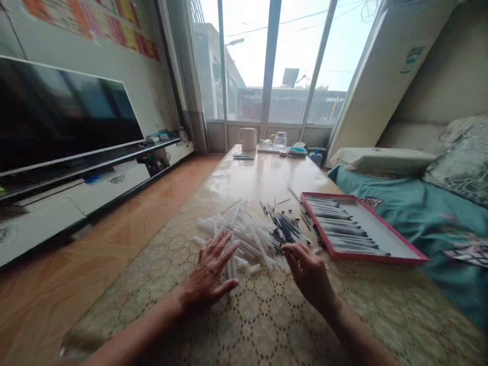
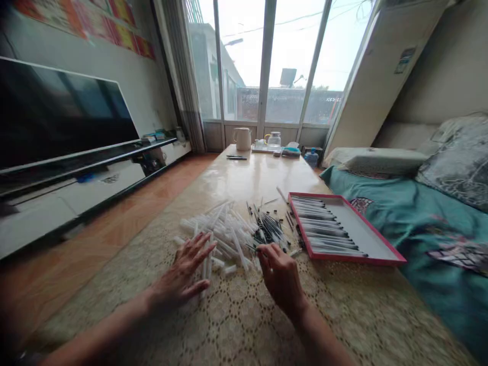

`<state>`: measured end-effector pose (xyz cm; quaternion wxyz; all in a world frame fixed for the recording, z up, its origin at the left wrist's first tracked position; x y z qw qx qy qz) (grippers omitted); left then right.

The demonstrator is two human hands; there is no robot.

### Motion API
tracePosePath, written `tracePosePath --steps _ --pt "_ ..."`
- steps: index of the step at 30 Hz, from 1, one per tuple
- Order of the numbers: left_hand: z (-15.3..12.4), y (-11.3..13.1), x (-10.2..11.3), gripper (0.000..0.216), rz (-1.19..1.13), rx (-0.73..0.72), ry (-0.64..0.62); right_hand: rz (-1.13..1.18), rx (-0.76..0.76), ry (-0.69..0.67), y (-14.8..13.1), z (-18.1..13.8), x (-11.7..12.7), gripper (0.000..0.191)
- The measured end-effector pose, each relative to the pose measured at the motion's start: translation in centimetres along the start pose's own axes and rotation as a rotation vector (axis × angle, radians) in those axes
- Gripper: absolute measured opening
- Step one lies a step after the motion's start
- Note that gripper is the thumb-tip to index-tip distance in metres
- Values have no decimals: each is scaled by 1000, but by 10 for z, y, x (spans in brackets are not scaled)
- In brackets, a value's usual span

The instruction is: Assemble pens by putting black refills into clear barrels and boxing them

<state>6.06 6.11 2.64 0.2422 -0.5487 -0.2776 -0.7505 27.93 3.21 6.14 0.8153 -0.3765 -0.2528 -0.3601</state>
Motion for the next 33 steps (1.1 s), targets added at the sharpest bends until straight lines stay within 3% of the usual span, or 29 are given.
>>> tracePosePath --steps 12,19,25,31,33 --pt "3 2 10 72 -6 33 71 -161 -205 -136 2 -4 -16 25" --pt "4 10 32 39 44 59 141 -125 -270 -111 17 -10 -16 34" --pt "45 22 35 15 -23 244 74 -85 -290 -110 23 -12 -20 31" --pt "89 18 9 45 -15 457 21 9 -323 -69 24 -17 -15 29" --pt "95 12 4 45 -48 524 30 38 -297 -58 22 -17 -15 28"
Point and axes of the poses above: each hand's wrist, its own z-axis towards the middle knuckle, its own x-axis out of the back of the hand, y = z × x, the point moved 9 cm from there along z, towards the middle knuckle, and after that the axes turned 3 degrees about -y, right-handed, at the moved point
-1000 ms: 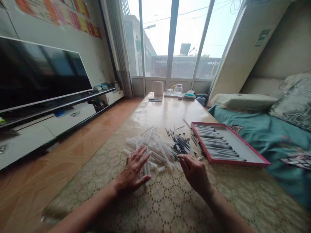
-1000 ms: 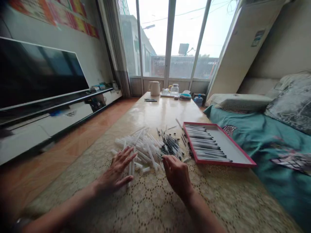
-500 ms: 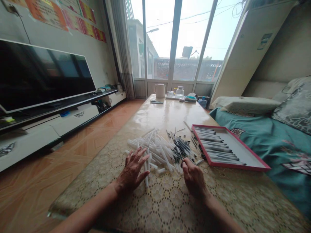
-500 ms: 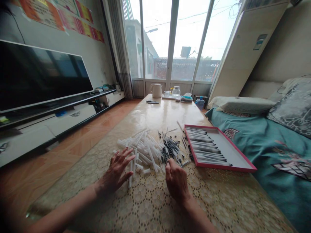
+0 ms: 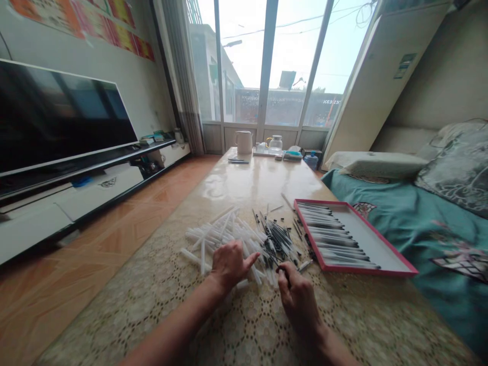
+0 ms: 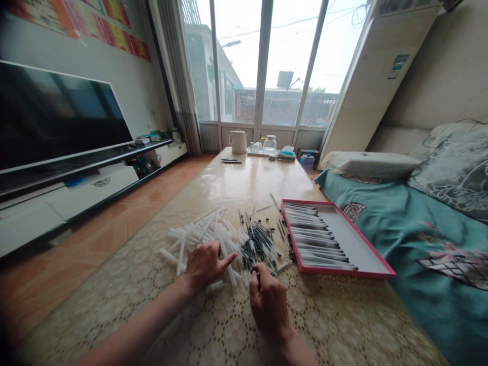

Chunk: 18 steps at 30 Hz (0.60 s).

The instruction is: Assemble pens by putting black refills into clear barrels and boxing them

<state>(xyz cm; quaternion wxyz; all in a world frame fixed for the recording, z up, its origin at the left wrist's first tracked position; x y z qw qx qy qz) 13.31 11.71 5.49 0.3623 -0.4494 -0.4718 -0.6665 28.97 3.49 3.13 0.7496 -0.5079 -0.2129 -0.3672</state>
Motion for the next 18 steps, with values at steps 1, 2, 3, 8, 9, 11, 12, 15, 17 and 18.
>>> tracePosePath --steps 1,2,3,8,9,11,12,15,17,18 --pt "3 -2 -2 41 -32 23 6 13 15 -2 -1 0 -1 27" --pt "6 -3 -3 36 -68 40 12 24 29 -5 -2 0 -2 26" --pt "8 -4 -3 31 -103 52 16 34 38 -10 -2 -1 -2 26" --pt "15 -19 9 29 -237 80 20 96 61 -36 -6 -4 -4 24" --pt "17 -26 16 30 -270 80 23 103 63 -38 -7 -4 -4 23" --pt "18 -44 30 32 -409 77 39 107 69 -32 -9 -5 -3 23" --pt "18 -55 36 31 -491 91 56 107 74 -27 -10 -5 -2 22" --pt "14 -77 46 27 -521 104 58 112 84 -38 -12 -5 -4 21" --pt "10 -76 43 25 -492 90 30 115 83 -65 -12 -5 -6 21" --pt "8 -70 40 24 -489 74 20 116 82 -78 -12 -5 -7 22"
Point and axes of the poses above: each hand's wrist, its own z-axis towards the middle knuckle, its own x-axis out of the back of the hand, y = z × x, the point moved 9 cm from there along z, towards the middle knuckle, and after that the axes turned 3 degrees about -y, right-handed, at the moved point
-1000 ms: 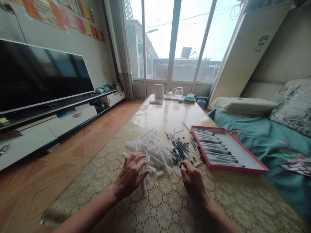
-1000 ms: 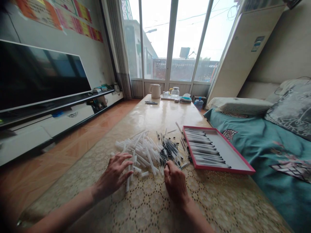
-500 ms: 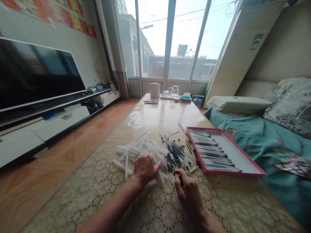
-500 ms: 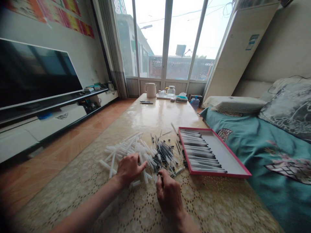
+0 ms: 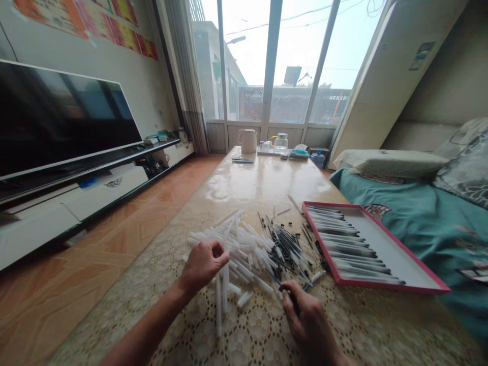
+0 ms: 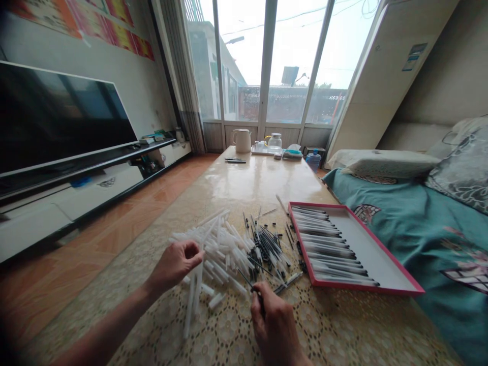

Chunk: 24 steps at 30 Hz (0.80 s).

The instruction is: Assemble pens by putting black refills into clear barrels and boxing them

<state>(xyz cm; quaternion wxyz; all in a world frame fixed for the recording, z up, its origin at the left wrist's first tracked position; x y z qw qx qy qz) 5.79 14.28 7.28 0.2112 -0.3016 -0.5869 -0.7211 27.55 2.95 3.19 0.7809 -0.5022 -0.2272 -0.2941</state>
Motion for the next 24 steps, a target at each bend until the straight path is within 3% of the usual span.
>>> tracePosePath --steps 4,6,10,14,17,20,22,24 --pt "-6 20 -26 30 24 -33 -96 5 -1 -11 2 -1 0 23" --pt "-4 26 -27 29 111 -86 -136 2 -4 0 4 -2 1 22" --pt "7 -2 23 25 487 -12 152 -13 3 19 8 -3 1 21" --pt "21 -44 41 17 518 91 102 -27 14 -7 7 -3 -3 21" --pt "25 -50 45 16 478 86 81 -7 35 -1 3 -3 -1 23" --pt "19 -40 52 21 192 67 176 12 50 36 -2 -2 6 25" --pt "9 -40 46 27 -281 103 218 9 65 70 -7 -1 12 24" --pt "-4 -41 24 32 -700 189 190 6 76 77 -14 -1 15 24"
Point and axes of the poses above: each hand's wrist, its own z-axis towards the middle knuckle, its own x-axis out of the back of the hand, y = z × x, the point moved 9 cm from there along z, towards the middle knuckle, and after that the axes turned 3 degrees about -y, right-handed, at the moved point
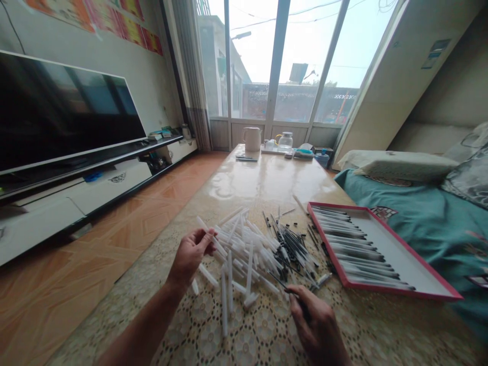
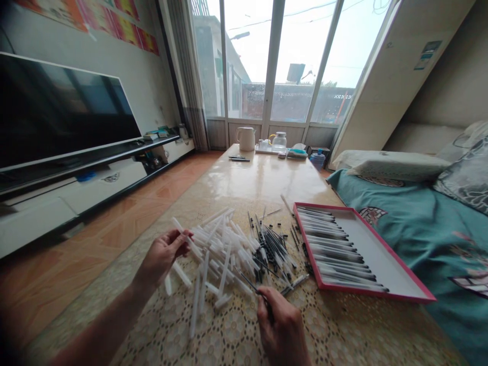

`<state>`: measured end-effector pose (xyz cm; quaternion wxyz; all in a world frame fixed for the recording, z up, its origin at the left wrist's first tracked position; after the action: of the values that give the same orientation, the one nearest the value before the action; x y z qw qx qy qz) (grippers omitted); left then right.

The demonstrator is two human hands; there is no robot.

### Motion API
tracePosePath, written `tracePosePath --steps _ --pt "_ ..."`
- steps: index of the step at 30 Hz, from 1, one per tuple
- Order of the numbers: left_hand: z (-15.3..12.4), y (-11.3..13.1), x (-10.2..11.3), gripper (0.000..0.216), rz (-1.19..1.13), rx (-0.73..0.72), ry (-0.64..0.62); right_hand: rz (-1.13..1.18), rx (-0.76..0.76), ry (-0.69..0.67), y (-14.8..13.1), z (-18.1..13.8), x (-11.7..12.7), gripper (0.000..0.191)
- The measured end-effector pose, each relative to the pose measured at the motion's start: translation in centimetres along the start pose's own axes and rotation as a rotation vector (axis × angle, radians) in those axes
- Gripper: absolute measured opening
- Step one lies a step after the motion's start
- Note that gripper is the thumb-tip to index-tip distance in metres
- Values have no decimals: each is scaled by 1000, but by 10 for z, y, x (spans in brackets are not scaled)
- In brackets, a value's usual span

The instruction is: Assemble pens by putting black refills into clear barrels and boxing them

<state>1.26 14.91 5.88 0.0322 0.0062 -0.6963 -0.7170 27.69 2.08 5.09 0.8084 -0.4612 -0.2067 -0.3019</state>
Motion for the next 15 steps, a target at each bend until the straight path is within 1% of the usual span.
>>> tracePosePath --steps 1,2,3,4,5,6,7,9,10,12,13,15 --pt "-8 -9 -9 33 -125 68 -29 2 -3 -1 -3 0 1 24" --pt "-15 -17 -20 34 -190 123 -78 9 -9 -7 -6 1 1 24" --pt "-21 -22 -27 35 -210 141 -108 22 -17 -8 -8 1 2 25" --pt "-24 -23 -27 34 -187 121 -102 41 -27 0 -11 0 4 26" --pt "-25 -21 -20 34 -149 66 -44 62 -40 15 -12 0 7 27" --pt "-24 -16 -5 33 -124 -4 60 80 -60 37 -13 -1 11 28" --pt "-24 -11 14 32 -112 -65 194 95 -90 56 -12 -2 15 29" --pt "-29 -7 57 33 -157 -141 480 107 -169 82 -8 -3 23 30" --pt "-30 -7 71 33 -176 -141 531 111 -203 77 -5 -3 26 30" --pt "-34 -12 94 33 -228 -105 587 127 -242 42 -3 -2 30 30" --pt "-37 -16 103 33 -239 -70 607 139 -247 21 -4 -1 30 30" --pt "-46 -24 112 31 -245 -6 623 161 -239 -20 -6 2 30 29"
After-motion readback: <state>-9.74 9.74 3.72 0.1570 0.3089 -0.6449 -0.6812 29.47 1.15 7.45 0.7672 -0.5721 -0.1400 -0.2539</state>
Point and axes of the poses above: each hand's wrist, its own z-axis towards the middle knuckle, its own x-axis out of the back of the hand, y = z × x, the point moved 9 cm from there along z, towards the middle knuckle, and after that the axes turned 3 degrees about -y, right-handed, at the moved point
